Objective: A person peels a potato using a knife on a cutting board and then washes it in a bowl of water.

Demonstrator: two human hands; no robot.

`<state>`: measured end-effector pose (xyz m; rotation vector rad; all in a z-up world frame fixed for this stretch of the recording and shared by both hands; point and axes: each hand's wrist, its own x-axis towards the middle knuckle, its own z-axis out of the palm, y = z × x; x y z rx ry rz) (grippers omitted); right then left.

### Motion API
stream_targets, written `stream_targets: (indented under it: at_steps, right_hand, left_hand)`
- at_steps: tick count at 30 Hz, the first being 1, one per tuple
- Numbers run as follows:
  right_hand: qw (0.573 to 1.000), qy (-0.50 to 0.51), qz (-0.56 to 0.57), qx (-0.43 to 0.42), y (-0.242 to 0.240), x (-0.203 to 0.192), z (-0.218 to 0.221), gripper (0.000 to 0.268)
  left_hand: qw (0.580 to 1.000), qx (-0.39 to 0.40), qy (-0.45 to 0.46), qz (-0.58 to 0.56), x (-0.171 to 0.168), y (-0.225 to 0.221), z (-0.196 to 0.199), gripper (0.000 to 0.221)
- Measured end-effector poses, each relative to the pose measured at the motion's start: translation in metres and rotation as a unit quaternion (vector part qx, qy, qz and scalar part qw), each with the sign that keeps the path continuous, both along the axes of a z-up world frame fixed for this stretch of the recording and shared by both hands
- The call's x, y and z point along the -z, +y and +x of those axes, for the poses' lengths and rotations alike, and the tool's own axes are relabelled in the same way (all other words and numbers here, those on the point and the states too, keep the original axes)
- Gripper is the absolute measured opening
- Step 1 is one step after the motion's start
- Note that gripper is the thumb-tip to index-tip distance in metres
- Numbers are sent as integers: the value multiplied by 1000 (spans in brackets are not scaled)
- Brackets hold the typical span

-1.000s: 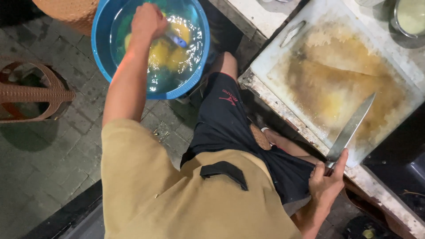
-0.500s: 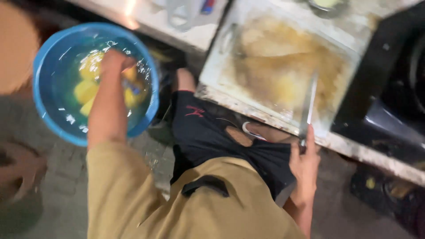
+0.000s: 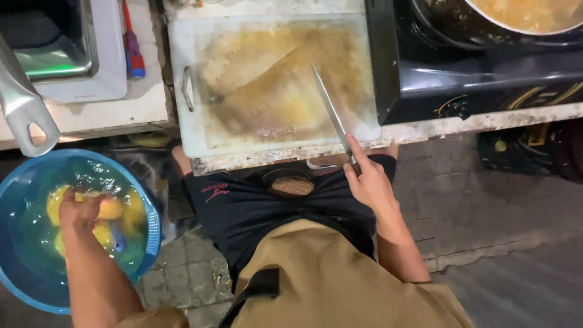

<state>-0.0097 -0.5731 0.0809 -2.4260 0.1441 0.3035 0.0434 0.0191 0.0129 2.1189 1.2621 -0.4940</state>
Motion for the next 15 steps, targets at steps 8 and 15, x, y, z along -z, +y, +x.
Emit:
stream_targets:
  at_steps: [8,15]
  right_hand:
    - [988,-151,30,12,-16,25,-10,59]
    - [983,-183,-5,2,-19,38,-12,60]
  left_hand:
    - [968,87,-98,213,17,80,-35,74]
    - [957,22,-207,203,-13,59,-58,80]
